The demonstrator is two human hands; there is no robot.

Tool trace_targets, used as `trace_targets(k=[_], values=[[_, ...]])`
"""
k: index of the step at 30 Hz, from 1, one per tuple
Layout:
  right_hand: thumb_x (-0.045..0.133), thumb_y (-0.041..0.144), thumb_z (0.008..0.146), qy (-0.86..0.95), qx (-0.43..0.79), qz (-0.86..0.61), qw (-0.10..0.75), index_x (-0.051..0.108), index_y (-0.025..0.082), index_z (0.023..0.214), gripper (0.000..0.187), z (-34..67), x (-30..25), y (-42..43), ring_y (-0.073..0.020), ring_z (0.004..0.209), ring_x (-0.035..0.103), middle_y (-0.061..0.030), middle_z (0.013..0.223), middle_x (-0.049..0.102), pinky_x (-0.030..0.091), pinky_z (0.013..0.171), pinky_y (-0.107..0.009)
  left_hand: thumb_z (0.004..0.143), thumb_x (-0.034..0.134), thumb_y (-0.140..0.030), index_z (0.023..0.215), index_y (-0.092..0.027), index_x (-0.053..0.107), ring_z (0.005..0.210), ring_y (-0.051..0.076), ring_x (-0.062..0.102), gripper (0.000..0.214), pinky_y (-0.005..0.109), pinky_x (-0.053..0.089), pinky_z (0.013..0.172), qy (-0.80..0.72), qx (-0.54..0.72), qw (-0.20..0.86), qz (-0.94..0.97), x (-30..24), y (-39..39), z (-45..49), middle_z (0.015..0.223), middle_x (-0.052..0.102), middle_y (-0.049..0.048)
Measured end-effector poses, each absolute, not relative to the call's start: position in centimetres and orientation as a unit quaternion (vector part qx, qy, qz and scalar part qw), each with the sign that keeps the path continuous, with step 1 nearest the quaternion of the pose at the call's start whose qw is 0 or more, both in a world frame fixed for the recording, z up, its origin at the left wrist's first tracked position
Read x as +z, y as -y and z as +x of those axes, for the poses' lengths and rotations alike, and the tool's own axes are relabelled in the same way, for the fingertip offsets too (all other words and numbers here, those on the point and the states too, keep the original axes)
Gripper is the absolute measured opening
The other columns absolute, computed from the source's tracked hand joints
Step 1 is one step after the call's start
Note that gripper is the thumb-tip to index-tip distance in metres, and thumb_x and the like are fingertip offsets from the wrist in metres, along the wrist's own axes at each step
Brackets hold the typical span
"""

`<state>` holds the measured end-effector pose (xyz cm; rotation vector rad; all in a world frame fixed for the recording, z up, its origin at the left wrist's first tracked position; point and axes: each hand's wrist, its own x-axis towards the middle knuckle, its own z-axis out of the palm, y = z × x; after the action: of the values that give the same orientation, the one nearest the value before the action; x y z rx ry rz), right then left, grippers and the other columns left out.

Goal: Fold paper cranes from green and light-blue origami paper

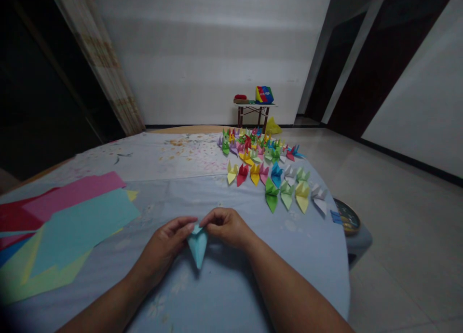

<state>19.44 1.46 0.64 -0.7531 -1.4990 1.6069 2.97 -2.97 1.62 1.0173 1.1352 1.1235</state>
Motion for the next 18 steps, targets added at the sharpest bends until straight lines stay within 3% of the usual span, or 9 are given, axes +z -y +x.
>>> trace_targets(k=[8, 14, 18], values=[[0.061, 0.033, 0.071, 0.624, 0.595, -0.330, 0.384, 0.059, 0.016, 0.090, 0.026, 19.9, 1.4, -1.3, -0.0075, 0.057, 0.050, 0.0009, 0.073, 0.058, 0.039, 0.055, -0.021, 0.064, 0.068, -0.033, 0.097, -0.015, 0.058, 0.062, 0.015, 0.061, 0.039, 0.023, 0.045, 0.059, -0.507, 0.482, 0.547, 0.461, 2.6, 3.2, 3.2, 0.067, 0.066, 0.0009], [0.062, 0.041, 0.070, 0.630, 0.582, -0.381, 0.345, 0.060, 0.013, 0.071, 0.028, 19.7, 1.0, -1.6, -0.0062, 0.048, 0.045, 0.0024, 0.056, 0.054, 0.034, 0.047, -0.019, 0.068, 0.065, -0.031, 0.097, -0.015, 0.056, 0.073, 0.017, 0.063, 0.034, 0.025, 0.047, 0.065, -0.493, 0.481, 0.520, 0.505, 2.2, 3.3, 3.2, 0.077, 0.068, 0.0031], [0.062, 0.043, 0.070, 0.621, 0.592, -0.363, 0.363, 0.059, 0.013, 0.072, 0.031, 19.7, 0.7, -1.5, -0.0059, 0.047, 0.043, 0.0029, 0.055, 0.052, 0.032, 0.047, -0.019, 0.066, 0.067, -0.033, 0.096, -0.015, 0.059, 0.068, 0.016, 0.062, 0.036, 0.024, 0.047, 0.063, -0.515, 0.481, 0.517, 0.486, 2.1, 3.2, 3.2, 0.073, 0.068, 0.0022]])
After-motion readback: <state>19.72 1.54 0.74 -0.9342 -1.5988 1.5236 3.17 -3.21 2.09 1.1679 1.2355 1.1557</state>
